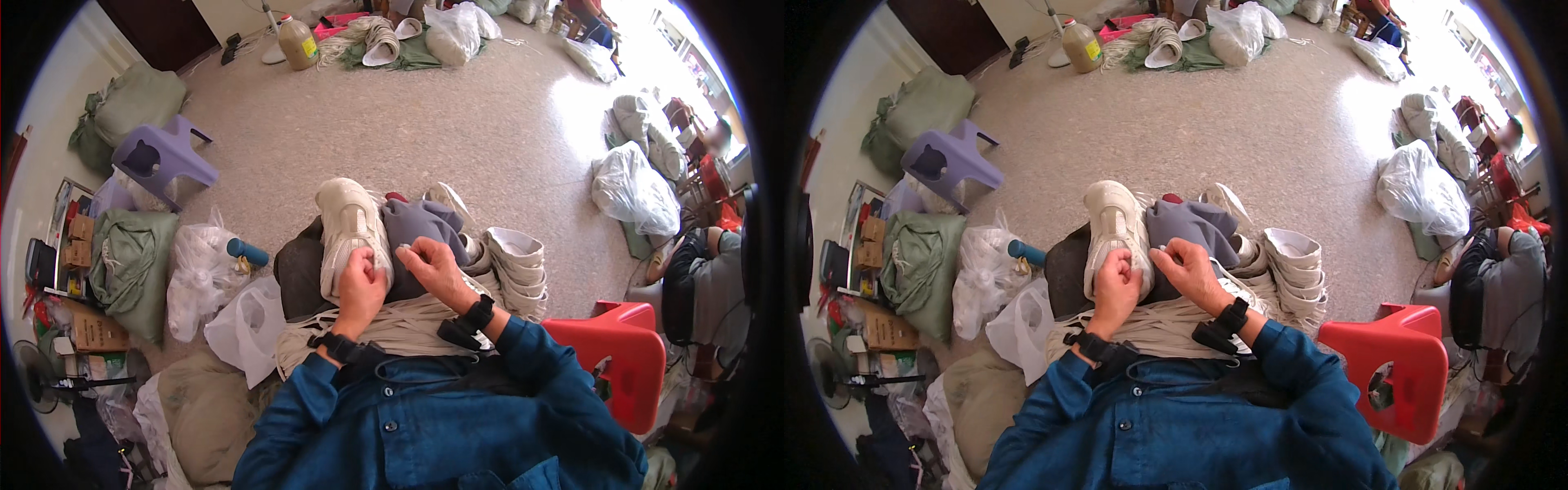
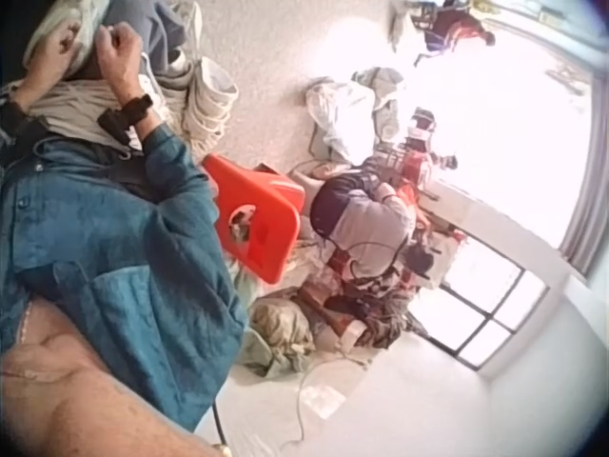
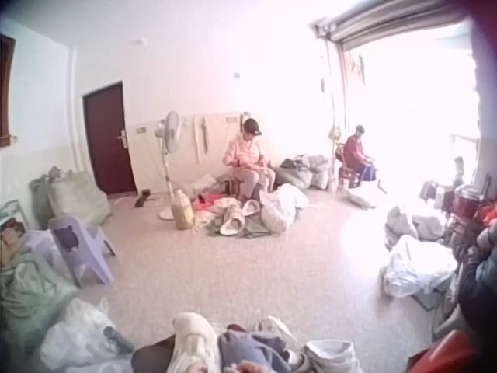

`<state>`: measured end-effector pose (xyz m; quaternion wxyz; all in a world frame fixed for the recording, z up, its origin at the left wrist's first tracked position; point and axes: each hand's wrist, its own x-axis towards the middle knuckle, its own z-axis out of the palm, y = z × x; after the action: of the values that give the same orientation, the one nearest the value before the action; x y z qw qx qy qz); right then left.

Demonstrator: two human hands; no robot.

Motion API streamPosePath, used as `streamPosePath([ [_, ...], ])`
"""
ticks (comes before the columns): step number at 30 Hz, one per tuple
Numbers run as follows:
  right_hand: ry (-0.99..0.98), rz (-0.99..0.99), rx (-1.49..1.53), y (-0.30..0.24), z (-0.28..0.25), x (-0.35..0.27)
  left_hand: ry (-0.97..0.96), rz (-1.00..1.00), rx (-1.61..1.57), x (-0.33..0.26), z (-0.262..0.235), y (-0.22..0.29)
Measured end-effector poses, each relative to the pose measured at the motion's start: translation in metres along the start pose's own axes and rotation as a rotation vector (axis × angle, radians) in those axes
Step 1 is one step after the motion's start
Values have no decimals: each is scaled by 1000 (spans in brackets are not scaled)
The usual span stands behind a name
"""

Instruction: Insert and thread laces through the eyelets of a shoe.

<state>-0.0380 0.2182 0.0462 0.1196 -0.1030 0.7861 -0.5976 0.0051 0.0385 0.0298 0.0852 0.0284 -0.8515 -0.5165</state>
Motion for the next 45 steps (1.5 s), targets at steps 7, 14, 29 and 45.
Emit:
streamPosePath([
  [7,-172,125,224,-11,-10,11,-177,-191,-425,-11,-21,-9],
  [14,-275,36,335,-16,0,32,-50,-203,-304,-5,-8,3],
  [29,-73,-354,-276,-25,17,44,-7,-157,-259,-6,-10,4],
  [45,-263,-412,-525,-34,11,57,-38,-167,-342,-9,-9,-3],
])
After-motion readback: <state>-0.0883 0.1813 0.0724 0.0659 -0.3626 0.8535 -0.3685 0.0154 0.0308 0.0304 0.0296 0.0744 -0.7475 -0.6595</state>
